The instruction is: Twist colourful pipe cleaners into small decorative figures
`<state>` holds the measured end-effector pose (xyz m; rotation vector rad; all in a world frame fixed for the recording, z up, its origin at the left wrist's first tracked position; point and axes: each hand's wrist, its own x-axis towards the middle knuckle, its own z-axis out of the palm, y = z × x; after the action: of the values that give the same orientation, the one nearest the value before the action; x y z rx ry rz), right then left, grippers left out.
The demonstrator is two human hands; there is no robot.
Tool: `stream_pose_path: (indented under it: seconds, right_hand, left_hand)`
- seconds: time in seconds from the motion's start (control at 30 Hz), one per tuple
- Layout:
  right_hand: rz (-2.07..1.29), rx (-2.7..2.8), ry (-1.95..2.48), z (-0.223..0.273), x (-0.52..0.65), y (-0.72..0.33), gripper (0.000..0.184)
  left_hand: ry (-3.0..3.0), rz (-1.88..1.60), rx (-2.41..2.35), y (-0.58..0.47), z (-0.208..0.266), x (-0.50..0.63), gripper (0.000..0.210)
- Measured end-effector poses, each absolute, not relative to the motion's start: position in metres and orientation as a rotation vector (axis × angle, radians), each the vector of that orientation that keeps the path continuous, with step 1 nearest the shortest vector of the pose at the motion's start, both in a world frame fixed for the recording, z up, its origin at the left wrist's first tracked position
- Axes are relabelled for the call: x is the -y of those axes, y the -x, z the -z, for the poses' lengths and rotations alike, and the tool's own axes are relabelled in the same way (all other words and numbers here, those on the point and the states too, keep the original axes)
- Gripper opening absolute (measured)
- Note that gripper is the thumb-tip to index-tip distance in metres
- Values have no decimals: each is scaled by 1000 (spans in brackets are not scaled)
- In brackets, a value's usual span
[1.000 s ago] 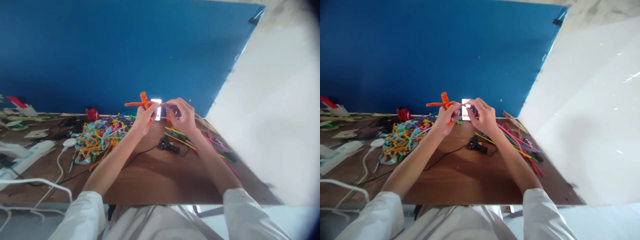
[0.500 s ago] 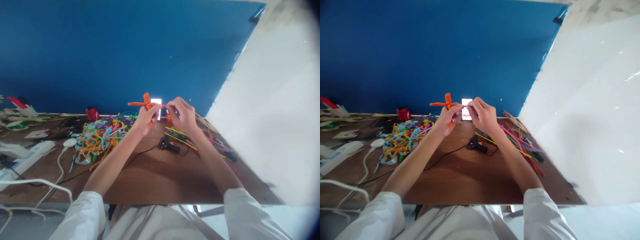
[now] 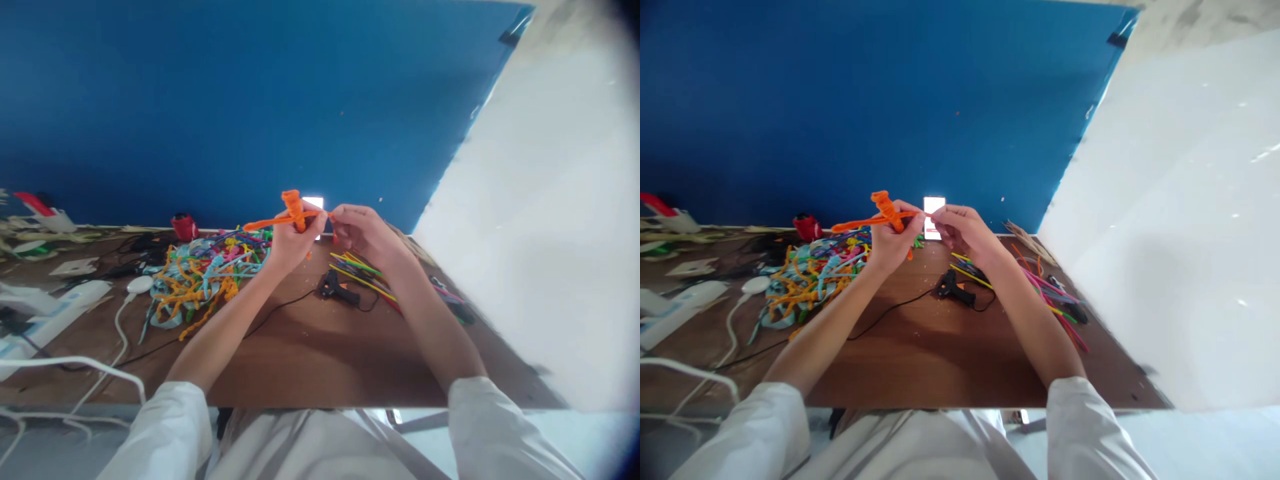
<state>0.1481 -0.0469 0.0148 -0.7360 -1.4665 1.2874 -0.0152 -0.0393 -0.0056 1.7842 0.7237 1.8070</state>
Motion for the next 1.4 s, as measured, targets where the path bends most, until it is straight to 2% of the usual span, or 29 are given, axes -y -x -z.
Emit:
stream_pose_path:
  seconds: [0.2,0.3,0.43,0.6,0.67,0.73,0.97,1.03,1.1,1.2,1.4]
  right_hand:
    - [-208,1794,770,-11,46,-155,15]
    - [177,1896,749,-7,45,-157,15]
    - [449,1927,737,0,39,-160,18]
    - [546,1964,766,2,37,-162,18]
    - [503,1932,790,1,39,-158,19]
    - [320,1875,806,-1,42,-152,19]
    - [-1238,1431,741,-9,43,-143,19]
    - [-1480,1344,718,-11,42,-145,20]
    - [-1497,1370,701,-11,41,-147,21]
    - [-1142,1545,712,-10,42,-149,22]
    - [119,1877,721,-6,42,-158,13]
  left_hand:
    - [-1413,-1673,-596,13,3,30,19]
    - [-1375,-1605,-571,13,2,30,20]
    - [-1352,-1569,-535,12,4,28,21]
    - [-1352,-1552,-535,13,6,26,21]
    - [-1364,-1557,-534,12,6,27,21]
    - [-1399,-1571,-538,13,6,29,20]
    - [-1705,-1675,-619,17,9,30,16]
    - [-1763,-1683,-622,17,10,30,15]
    - [-1725,-1674,-612,17,10,29,15]
    - [-1554,-1655,-575,15,8,27,17]
    - [-1304,-1545,-491,14,2,29,20]
